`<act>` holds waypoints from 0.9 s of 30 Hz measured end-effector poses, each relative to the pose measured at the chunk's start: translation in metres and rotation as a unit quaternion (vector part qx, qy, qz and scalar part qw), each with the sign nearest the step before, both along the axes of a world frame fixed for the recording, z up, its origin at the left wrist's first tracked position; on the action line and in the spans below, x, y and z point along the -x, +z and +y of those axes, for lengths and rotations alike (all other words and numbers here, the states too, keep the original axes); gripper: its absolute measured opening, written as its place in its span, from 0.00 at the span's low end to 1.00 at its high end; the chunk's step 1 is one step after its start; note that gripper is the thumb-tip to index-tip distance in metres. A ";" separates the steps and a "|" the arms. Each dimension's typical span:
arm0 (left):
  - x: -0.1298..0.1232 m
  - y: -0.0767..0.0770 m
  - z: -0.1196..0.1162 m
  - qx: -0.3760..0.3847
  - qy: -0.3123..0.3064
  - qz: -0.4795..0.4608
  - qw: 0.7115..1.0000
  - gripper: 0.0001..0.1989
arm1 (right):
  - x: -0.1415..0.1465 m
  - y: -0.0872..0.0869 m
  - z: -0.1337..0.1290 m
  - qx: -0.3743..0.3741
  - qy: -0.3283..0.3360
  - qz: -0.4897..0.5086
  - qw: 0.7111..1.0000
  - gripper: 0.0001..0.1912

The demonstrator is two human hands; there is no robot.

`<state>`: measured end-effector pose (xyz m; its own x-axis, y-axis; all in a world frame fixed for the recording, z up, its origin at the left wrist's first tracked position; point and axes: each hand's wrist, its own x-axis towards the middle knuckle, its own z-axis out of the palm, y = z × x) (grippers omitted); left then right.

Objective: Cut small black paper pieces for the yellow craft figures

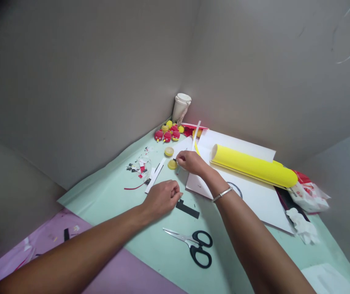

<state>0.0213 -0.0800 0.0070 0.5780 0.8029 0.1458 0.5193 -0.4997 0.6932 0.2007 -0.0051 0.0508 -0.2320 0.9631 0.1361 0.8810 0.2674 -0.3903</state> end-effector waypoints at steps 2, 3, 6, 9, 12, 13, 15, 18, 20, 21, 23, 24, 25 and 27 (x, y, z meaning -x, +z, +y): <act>0.000 0.000 0.000 -0.003 0.001 -0.002 1.000 0.06 | 0.001 0.001 0.001 0.001 0.003 -0.008 1.000 0.10; 0.000 0.000 0.000 -0.005 0.001 -0.003 1.000 0.06 | 0.001 0.002 0.001 0.000 0.005 -0.012 1.000 0.10; 0.000 0.000 0.000 -0.005 0.001 -0.003 1.000 0.06 | 0.002 0.004 0.002 -0.001 0.008 -0.027 1.000 0.10; 0.000 -0.001 0.000 -0.003 0.003 -0.001 1.000 0.06 | 0.003 0.006 0.003 -0.001 0.013 -0.041 0.999 0.10; 0.000 -0.001 0.000 -0.002 0.003 -0.002 1.000 0.06 | 0.002 0.008 0.003 0.000 0.015 -0.047 0.999 0.11; 0.000 -0.002 0.000 -0.002 0.002 -0.003 1.000 0.06 | 0.002 0.008 0.003 0.000 0.016 -0.046 0.999 0.11; 0.000 -0.002 0.000 -0.005 0.001 -0.006 1.000 0.06 | 0.001 0.009 0.003 0.003 0.018 -0.042 0.999 0.11; 0.000 -0.002 0.000 -0.005 0.001 -0.006 1.000 0.06 | 0.001 0.008 0.005 0.007 0.021 -0.030 0.999 0.11; 0.000 0.000 0.000 0.002 0.002 -0.003 1.000 0.06 | 0.002 0.008 0.005 0.010 0.017 -0.016 1.000 0.11; 0.000 0.001 0.000 0.005 0.003 -0.003 1.000 0.06 | 0.002 0.009 0.005 0.011 0.013 -0.006 1.000 0.10; 0.000 0.004 0.001 0.016 0.011 -0.014 1.000 0.06 | 0.003 0.011 0.001 0.018 0.002 0.019 1.000 0.09; 0.001 0.005 0.001 0.025 0.021 -0.027 0.999 0.06 | 0.003 0.012 -0.003 0.024 -0.005 0.035 0.999 0.09; 0.001 0.007 0.003 0.037 0.033 -0.047 0.998 0.06 | 0.002 0.014 -0.008 0.031 -0.011 0.054 0.998 0.09; 0.002 0.010 0.005 0.069 0.065 -0.103 0.990 0.07 | 0.001 0.018 -0.023 0.054 -0.019 0.095 0.994 0.10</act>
